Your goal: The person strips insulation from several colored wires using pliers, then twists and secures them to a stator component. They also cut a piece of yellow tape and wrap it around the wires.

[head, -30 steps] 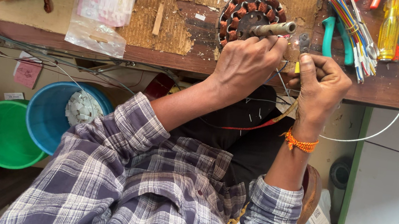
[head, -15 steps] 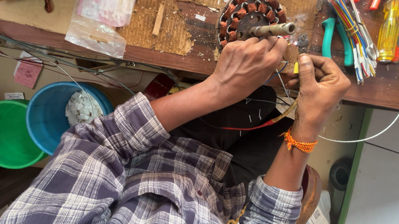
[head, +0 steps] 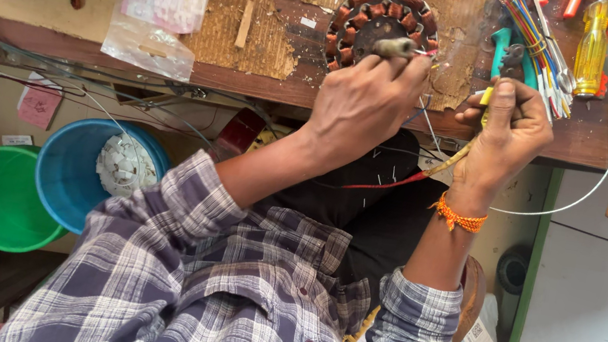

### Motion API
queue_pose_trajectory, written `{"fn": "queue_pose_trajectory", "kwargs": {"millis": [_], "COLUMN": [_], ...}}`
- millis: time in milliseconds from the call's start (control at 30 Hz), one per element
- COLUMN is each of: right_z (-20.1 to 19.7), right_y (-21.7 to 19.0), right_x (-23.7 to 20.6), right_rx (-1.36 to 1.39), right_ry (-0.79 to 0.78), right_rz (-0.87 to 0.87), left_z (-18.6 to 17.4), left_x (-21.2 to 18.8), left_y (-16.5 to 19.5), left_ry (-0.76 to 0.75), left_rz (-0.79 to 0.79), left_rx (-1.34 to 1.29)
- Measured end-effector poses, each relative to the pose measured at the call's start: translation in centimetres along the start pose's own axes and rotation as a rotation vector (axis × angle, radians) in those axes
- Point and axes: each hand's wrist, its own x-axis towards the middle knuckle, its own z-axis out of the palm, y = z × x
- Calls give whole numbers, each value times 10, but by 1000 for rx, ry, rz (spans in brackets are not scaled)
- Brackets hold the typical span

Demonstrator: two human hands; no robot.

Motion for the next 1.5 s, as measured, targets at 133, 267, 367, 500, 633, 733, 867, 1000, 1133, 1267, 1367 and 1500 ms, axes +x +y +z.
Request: {"fn": "queue_pose_trajectory", "kwargs": {"millis": [133, 267, 367, 500, 633, 733, 867, 1000, 1133, 1267, 1367, 1500], "right_z": [-2, -1, 1, 4, 5, 7, 7, 5, 3, 2, 1, -1], "right_y": [5, 5, 4, 3, 5, 6, 4, 3, 2, 1, 0, 0], "right_x": [0, 2, 3, 6, 9, 10, 9, 7, 6, 6, 6, 8], "right_rx": [32, 21, 25, 53, 71, 81, 87, 90, 95, 81, 112, 119], "right_ry": [-4, -15, -9, -2, 16, 21, 19, -2, -6, -16, -24, -25], "right_rz": [-1, -1, 3, 1, 3, -1, 5, -21, -26, -5, 0, 27], "left_z": [-29, -35, -23, 3, 20, 21, 12, 4, -3, -7, -2, 9], "left_x": [-19, -29, -25, -12, -2, -1, -11, -22, -20, -14, -11, -11], "left_y": [2, 4, 5, 3, -2, -5, -5, -3, -12, -20, -20, -20], "left_ry": [76, 84, 150, 194, 270, 305, 274, 280, 207, 134, 129, 128], "left_rz": [-3, 24, 29, 2, 3, 18, 50, 77, 211, 285, 286, 285], "left_rx": [-28, 14, 54, 122, 151, 152, 53, -17, -64, -46, -93, -81]}}
